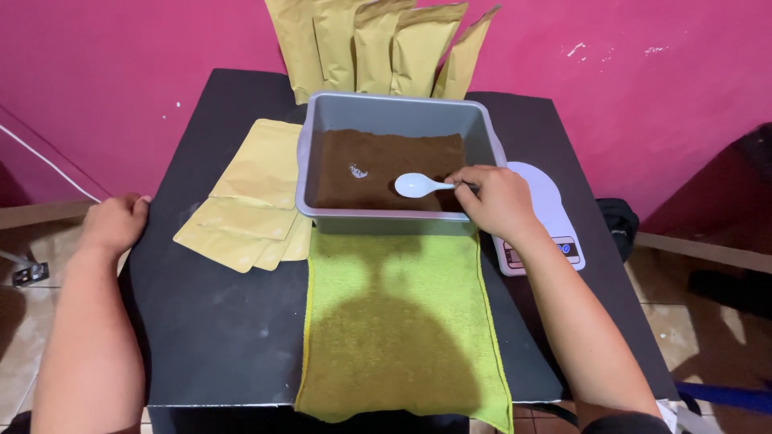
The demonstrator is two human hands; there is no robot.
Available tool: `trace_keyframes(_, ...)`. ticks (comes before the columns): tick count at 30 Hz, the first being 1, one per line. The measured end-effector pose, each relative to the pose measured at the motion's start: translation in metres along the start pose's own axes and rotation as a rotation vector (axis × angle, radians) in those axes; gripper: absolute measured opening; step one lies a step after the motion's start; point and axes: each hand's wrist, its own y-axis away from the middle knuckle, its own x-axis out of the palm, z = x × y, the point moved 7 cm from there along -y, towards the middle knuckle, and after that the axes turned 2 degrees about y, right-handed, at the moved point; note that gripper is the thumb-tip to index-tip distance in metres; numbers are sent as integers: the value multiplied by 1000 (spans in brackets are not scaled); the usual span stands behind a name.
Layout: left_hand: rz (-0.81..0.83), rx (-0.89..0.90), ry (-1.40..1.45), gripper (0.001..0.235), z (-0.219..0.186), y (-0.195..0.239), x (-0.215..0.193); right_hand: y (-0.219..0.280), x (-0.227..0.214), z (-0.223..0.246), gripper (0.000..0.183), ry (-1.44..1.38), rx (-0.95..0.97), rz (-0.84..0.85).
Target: Stirring ground coffee in a large container using a spoon and then preparing several coffee bags for filling.
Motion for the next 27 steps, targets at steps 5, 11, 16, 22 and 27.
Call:
trace_keyframes(5, -7, 2, -26, 49, 8, -8, 7, 0, -1, 1, 32, -2, 4, -10)
trace_keyframes(11, -84, 39, 107, 36, 6, -9, 7, 1, 0, 0, 33, 5, -20, -12)
trace_keyframes(16, -311, 190, 150, 57, -16, 7, -15, 0, 0, 2, 33, -4, -37, -22)
trace_keyframes(22, -75, -11, 138, 45, 15, -15, 17, 2, -2, 3, 32, 20, 11, -6)
trace_keyframes(27, -77, -23, 162, 45, 6, -8, 9, 1, -1, 4, 33, 19, 8, -10)
